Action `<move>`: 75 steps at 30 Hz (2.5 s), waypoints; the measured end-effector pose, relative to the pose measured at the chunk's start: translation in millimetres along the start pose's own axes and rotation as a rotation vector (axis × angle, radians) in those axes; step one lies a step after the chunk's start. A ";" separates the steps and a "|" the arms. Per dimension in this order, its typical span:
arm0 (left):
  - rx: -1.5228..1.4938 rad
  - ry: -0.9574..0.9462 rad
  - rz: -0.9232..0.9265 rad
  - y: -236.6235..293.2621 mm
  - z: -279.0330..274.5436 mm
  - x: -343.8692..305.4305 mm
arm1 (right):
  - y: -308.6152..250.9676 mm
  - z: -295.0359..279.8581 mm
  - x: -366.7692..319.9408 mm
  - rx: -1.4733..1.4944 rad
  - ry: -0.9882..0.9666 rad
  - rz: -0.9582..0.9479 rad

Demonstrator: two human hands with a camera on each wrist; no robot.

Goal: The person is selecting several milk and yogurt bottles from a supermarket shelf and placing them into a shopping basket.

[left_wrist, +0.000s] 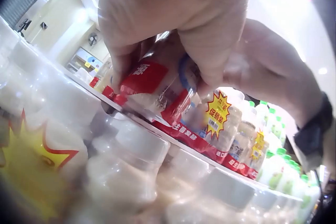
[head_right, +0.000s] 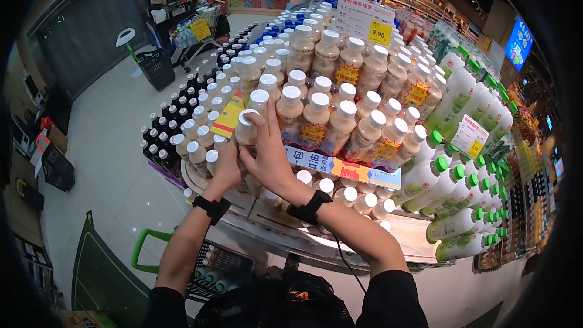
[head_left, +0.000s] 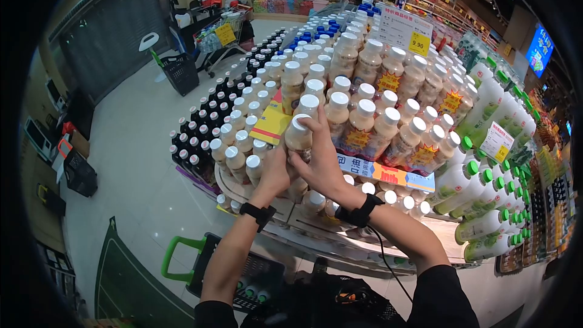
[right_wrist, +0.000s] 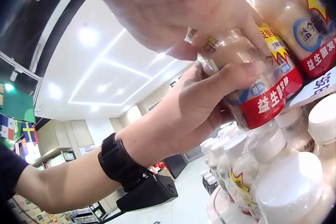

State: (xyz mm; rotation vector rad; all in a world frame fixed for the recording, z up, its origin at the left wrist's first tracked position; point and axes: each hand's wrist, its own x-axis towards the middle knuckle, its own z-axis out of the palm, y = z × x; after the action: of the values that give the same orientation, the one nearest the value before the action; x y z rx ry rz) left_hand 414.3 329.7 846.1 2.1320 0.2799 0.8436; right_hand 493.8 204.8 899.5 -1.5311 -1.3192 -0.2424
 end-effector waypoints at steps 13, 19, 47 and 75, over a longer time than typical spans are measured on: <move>0.054 -0.175 -0.120 -58.7 3.9 -18.4 | 9.3 7.0 -26.3 0.013 -0.238 0.282; 0.061 -0.216 -0.108 -30.0 -15.2 -27.6 | 20.1 9.2 -44.9 0.155 -0.284 0.395; 0.130 -0.042 0.030 -40.1 -22.9 -67.8 | -86.7 -31.4 -177.7 0.621 -0.488 0.689; -0.122 -0.004 -1.031 -193.2 -65.1 -505.3 | -76.4 62.1 -202.3 0.377 -0.728 0.714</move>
State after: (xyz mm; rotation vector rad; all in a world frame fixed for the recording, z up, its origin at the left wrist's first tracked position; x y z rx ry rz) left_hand 7.7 263.7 489.5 1.5419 1.1575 0.2253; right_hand 328.7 120.0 772.3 -1.7044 -1.1463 1.0393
